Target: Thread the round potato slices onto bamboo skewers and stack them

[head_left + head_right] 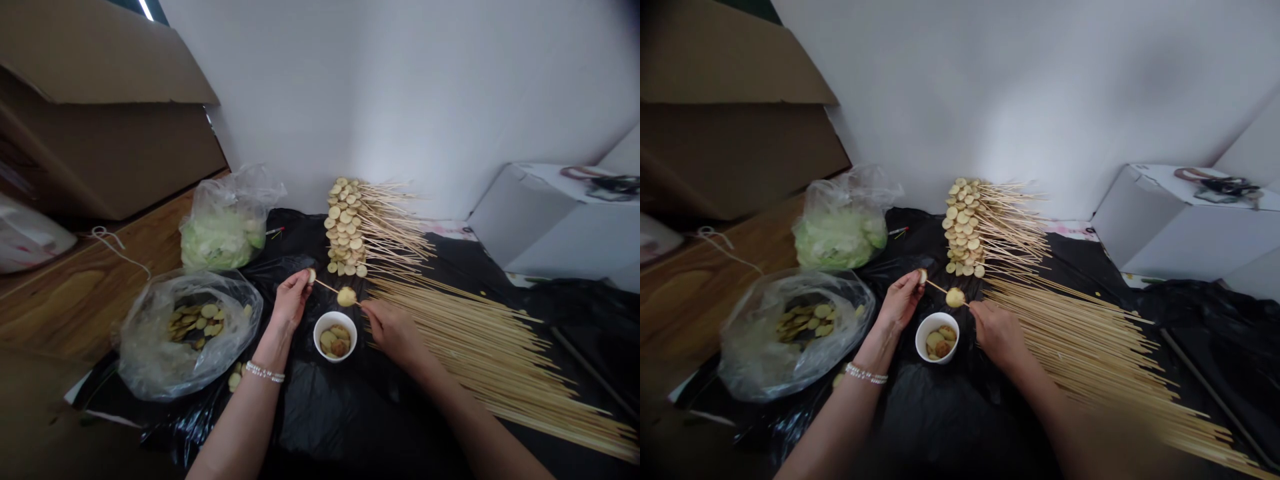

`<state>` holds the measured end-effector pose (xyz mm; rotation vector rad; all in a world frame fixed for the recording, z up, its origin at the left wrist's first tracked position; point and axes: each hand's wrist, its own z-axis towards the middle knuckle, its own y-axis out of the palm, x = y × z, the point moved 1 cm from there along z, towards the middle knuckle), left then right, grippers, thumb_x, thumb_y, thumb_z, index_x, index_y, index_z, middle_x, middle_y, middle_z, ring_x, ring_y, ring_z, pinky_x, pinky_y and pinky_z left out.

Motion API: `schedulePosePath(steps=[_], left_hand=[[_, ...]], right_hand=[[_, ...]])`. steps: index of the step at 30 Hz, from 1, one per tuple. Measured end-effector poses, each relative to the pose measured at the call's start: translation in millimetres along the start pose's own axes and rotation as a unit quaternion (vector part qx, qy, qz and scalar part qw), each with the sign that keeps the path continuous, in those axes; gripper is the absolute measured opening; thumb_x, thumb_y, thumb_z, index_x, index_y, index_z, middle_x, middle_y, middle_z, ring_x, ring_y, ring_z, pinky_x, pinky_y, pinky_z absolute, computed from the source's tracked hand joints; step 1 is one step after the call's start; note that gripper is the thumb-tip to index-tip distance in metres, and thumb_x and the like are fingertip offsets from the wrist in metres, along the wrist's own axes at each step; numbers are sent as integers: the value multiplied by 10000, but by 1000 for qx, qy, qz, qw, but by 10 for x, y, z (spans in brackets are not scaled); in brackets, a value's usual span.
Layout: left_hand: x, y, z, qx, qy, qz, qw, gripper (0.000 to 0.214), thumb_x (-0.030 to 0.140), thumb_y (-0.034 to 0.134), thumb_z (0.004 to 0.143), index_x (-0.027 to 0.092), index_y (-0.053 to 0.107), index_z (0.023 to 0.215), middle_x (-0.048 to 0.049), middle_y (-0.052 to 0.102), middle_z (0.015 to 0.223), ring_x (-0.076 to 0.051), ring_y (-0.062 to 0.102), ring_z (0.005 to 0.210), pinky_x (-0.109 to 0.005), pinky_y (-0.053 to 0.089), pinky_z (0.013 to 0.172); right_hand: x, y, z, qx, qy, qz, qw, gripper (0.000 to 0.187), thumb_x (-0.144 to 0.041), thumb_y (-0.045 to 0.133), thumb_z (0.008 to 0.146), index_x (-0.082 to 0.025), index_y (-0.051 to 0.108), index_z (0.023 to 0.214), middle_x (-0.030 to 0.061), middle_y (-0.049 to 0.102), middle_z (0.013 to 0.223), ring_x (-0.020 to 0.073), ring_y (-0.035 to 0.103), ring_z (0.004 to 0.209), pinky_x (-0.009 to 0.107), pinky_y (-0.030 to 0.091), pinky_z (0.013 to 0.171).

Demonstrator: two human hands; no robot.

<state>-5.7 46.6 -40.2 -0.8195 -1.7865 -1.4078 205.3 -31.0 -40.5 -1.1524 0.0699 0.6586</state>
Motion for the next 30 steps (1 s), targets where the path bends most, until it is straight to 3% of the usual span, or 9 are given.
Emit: schedulePosePath(steps=[5,11,17,30], left_hand=[[-18,12,1,6,-4,-7,1000,302,270,868,498,135,738,735,-26,698,724,-55,561,610,-160,432,553],[-30,30,-12,-1,-6,-12,1000,309,270,873,487,128,742,727,-31,698,715,-55,556,604,-163,435,561],[-39,33,-21,-7,-7,-11,1000,277,251,862,517,125,742,733,-40,701,720,-60,560,605,-166,432,554],[-90,75,-64,-28,-28,6,999,299,268,868,504,125,746,736,-41,698,714,-60,561,605,-159,444,560]], right_hand=[[-14,32,-22,29,-18,-7,999,281,-197,381,947,-170,660,934,88,675,885,171,621,839,251,435,738],[-17,21,-2,-6,2,15,1000,273,-203,373,945,-176,632,863,56,663,787,165,595,721,259,408,674],[-1,43,-9,25,-10,28,999,266,-200,382,940,-175,628,844,68,669,823,163,602,754,253,406,704],[-23,59,5,9,-5,25,1000,274,-203,364,945,-171,601,812,48,629,741,163,566,692,257,379,655]])
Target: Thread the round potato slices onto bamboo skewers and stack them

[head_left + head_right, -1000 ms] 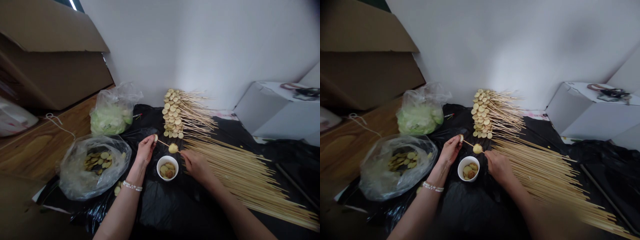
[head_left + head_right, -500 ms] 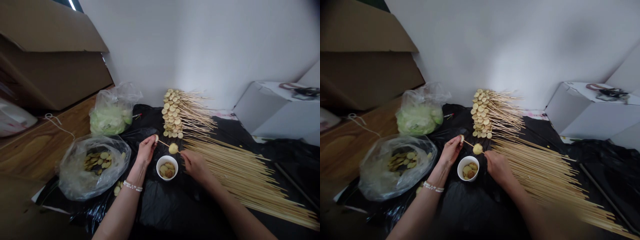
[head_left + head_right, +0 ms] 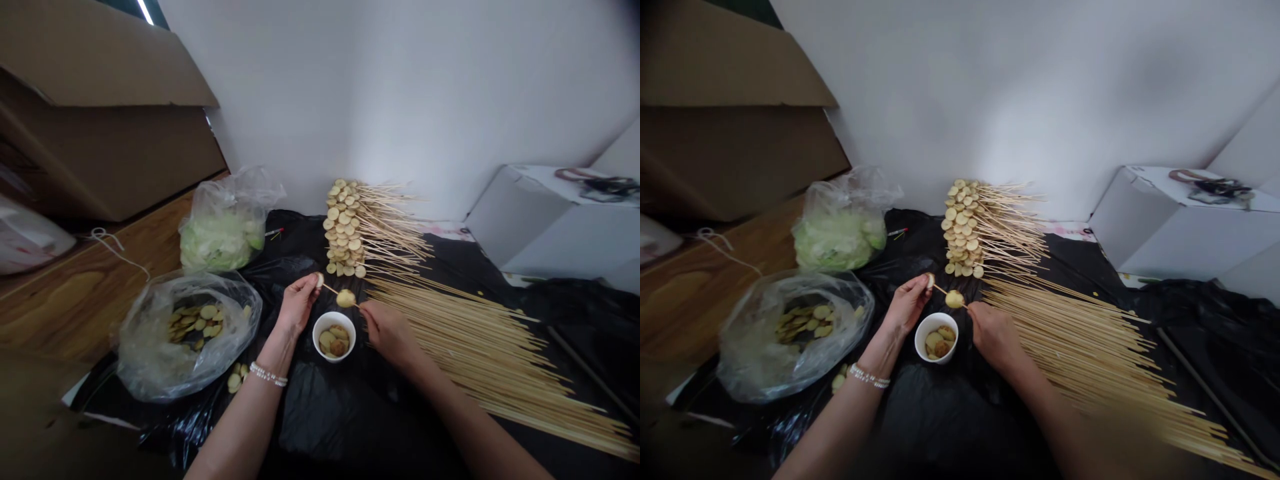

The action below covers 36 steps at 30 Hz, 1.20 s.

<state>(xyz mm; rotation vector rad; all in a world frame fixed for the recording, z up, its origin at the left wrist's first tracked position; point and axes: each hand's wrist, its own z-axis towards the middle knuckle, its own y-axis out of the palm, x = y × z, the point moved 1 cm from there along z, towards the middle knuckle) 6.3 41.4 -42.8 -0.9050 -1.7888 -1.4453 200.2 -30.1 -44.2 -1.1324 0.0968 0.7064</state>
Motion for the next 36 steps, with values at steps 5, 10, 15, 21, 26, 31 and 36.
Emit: schedulePosePath(steps=[5,10,15,21,26,31,36], left_hand=[[7,23,-21,-8,8,1,1000,325,288,863,513,126,750,771,-29,690,735,-52,558,614,-146,444,564],[33,26,-30,-24,11,11,1000,353,255,864,526,140,745,838,-15,676,741,-51,560,628,-148,456,584],[44,-7,-23,-17,14,46,999,394,256,853,554,153,727,913,-7,669,729,-51,558,612,-151,448,573],[-9,21,-51,-55,25,88,994,343,269,838,575,120,731,865,-33,675,742,-56,536,583,-179,433,570],[-66,104,-106,-108,20,94,990,556,242,837,576,157,668,1098,24,622,601,-70,524,532,-200,419,559],[-6,54,-61,-67,2,32,997,474,218,831,590,137,685,1033,-5,659,704,-56,549,574,-172,434,565],[50,-50,19,-19,-25,-59,998,287,209,844,570,126,692,798,10,635,698,-41,555,588,-135,456,555]], right_hand=[[5,25,-1,0,-8,-13,1000,278,-203,355,952,-163,611,851,58,642,770,166,581,704,261,391,662],[24,35,-14,14,-5,-29,999,276,-223,361,958,-169,620,881,66,662,816,166,601,735,259,410,676],[18,28,-29,26,-22,-58,998,282,-209,360,956,-161,631,891,79,674,836,159,609,720,254,413,663],[-9,34,-29,12,-22,-67,997,280,-193,358,951,-153,631,899,74,663,808,158,597,694,253,396,632],[-17,43,-18,11,-6,-51,999,305,-215,333,965,-163,627,902,72,667,817,154,597,722,247,399,649],[21,9,-10,35,7,-58,998,300,-218,347,963,-157,631,894,77,671,824,162,606,738,256,411,676],[49,-42,-5,65,-2,-51,997,277,-205,365,957,-150,634,920,81,677,833,165,614,766,255,417,690]])
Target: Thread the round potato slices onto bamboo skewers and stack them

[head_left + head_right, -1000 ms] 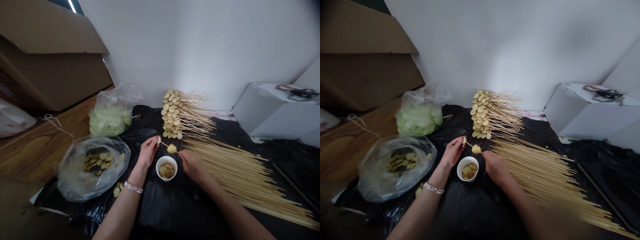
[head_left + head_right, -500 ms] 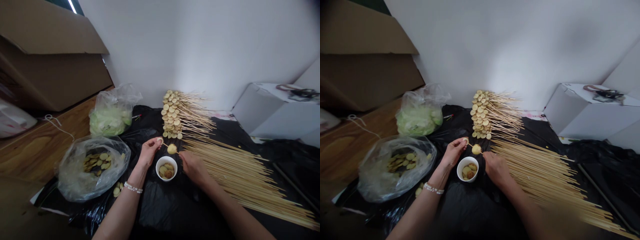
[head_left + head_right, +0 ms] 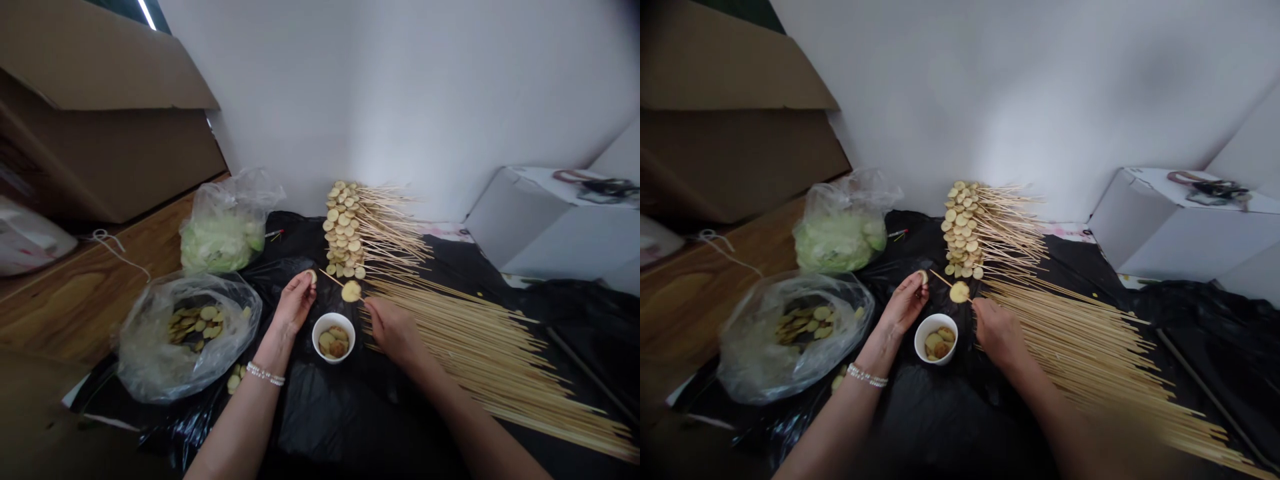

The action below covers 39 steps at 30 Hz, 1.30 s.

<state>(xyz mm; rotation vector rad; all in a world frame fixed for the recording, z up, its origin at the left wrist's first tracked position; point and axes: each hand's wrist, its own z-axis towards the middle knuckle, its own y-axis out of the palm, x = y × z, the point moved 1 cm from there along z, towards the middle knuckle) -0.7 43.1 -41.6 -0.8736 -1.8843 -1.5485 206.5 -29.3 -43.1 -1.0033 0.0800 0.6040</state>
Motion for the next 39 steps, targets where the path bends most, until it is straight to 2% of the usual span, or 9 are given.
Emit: schedulePosePath(steps=[4,6,13,16,23,29,34,39], left_hand=[[9,1,-8,-20,-11,0,1000,233,219,822,618,149,666,775,-36,682,870,-98,629,747,-175,510,633],[12,16,-21,-26,-7,5,1000,215,209,812,632,152,661,774,-45,685,912,-97,631,761,-170,510,638],[8,12,-9,-51,7,5,999,307,220,778,684,141,696,969,-34,655,810,-56,582,653,-129,462,560],[-4,-10,10,-41,6,4,999,366,200,783,674,150,688,1023,-33,661,805,-45,562,611,-126,446,531],[-6,-25,26,-18,5,-4,1000,248,180,820,609,136,676,805,-17,669,779,-29,545,578,-108,428,508],[10,-32,22,-10,-5,3,1000,354,177,812,625,166,688,956,-4,668,776,-52,595,647,-120,471,551],[8,-26,23,18,10,-2,1000,264,162,815,616,138,701,853,-17,679,775,-54,603,650,-124,496,583],[15,-15,19,10,20,3,1000,278,172,812,621,138,713,879,-18,677,767,-54,597,642,-124,491,579]], right_hand=[[-28,-10,-4,-18,-13,1,1000,291,-211,360,960,-159,638,893,77,671,826,162,608,758,255,411,679],[-40,-10,-7,-34,-12,-5,999,297,-212,357,961,-163,640,886,70,663,815,159,603,750,254,403,671],[-43,-15,-12,-45,-12,-19,999,299,-225,357,966,-170,645,906,67,664,832,151,599,733,251,387,644],[-39,-14,-13,-43,-9,-12,999,303,-225,354,967,-171,645,902,67,663,827,153,601,751,247,387,649],[-39,-18,-9,-60,-8,-16,998,308,-230,347,969,-174,640,890,63,656,822,155,599,761,247,385,651],[-45,-20,-10,-67,-9,-28,997,292,-222,360,959,-180,647,926,67,663,840,156,594,735,254,387,641],[-37,-14,-13,-75,-5,-33,997,301,-226,350,964,-186,647,929,68,666,856,158,599,753,250,391,651],[-30,-2,-19,-68,-5,-33,997,300,-232,355,965,-183,648,924,69,669,857,162,608,759,253,398,661]])
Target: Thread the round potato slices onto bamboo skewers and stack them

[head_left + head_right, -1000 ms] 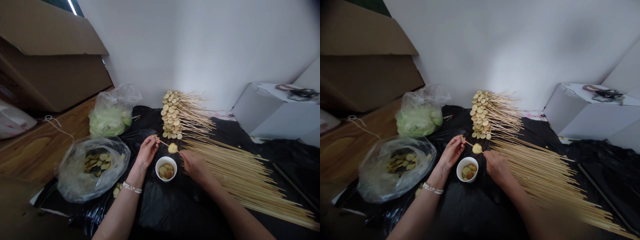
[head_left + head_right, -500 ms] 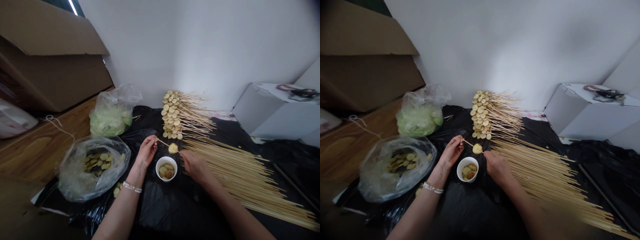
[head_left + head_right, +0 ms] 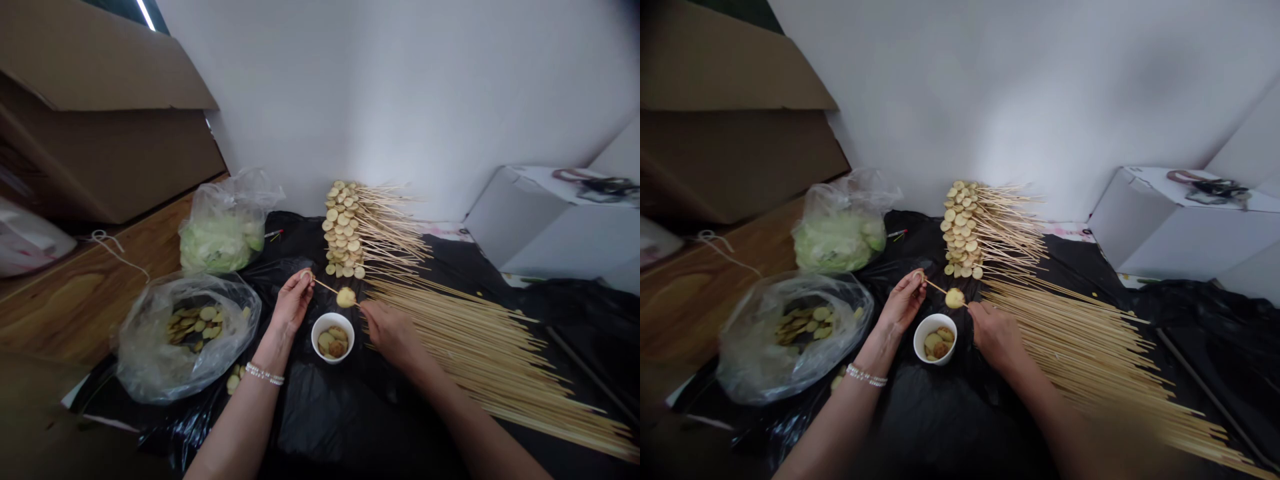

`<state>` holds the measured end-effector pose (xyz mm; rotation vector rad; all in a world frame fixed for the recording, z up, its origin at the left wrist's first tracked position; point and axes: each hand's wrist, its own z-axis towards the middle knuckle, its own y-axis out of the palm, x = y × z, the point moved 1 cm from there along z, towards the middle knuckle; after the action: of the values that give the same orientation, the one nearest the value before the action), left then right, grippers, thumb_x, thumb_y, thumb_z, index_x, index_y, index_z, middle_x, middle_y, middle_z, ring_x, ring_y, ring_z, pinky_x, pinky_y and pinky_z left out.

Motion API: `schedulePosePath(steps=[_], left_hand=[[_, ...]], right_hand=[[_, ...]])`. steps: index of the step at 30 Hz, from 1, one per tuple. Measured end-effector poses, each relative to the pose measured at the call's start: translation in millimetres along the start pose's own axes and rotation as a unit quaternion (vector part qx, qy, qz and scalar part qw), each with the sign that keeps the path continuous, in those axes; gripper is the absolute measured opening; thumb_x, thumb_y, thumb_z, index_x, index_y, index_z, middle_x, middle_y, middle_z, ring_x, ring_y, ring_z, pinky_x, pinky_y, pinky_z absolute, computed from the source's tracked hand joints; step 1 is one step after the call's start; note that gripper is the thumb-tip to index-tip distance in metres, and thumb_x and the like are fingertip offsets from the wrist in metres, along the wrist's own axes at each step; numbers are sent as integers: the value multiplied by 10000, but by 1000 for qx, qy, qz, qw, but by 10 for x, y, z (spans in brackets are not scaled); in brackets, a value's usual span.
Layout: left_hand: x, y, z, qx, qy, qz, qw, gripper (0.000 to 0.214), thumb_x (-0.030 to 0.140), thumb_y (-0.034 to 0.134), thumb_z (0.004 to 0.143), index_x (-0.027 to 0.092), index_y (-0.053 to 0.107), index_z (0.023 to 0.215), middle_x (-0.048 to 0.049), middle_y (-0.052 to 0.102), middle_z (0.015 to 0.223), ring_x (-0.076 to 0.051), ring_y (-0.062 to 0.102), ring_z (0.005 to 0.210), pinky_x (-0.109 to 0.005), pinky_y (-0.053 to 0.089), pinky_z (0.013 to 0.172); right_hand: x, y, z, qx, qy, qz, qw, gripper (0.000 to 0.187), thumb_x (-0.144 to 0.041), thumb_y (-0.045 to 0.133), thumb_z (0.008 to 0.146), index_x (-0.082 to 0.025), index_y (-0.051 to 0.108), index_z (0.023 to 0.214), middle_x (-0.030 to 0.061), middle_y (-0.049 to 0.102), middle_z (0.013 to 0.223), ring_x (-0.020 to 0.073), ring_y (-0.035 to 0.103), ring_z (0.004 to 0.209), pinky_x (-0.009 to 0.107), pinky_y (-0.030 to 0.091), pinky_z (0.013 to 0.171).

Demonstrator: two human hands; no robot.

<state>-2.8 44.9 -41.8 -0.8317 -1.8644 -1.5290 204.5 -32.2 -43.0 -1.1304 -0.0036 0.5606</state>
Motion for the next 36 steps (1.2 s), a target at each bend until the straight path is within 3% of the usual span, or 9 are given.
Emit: schedulePosePath(steps=[21,28,36], left_hand=[[-11,11,-12,-2,43,56,998,347,214,859,532,143,732,847,-20,697,745,-60,598,630,-160,475,610],[-18,-2,-17,-11,37,77,996,388,226,861,535,133,735,891,-33,704,749,-68,609,650,-168,476,629],[-34,30,-43,-28,25,82,996,407,219,857,543,133,733,921,-32,702,755,-65,604,640,-161,484,619]], right_hand=[[-16,9,0,-31,20,42,998,276,-208,368,950,-173,627,864,57,663,809,167,591,749,259,385,685],[-8,8,-15,-10,-3,16,1000,281,-181,360,943,-172,632,872,72,660,849,160,584,751,257,374,674],[-26,9,13,-49,27,17,998,273,-210,352,951,-178,595,828,43,643,775,156,569,709,255,341,636]])
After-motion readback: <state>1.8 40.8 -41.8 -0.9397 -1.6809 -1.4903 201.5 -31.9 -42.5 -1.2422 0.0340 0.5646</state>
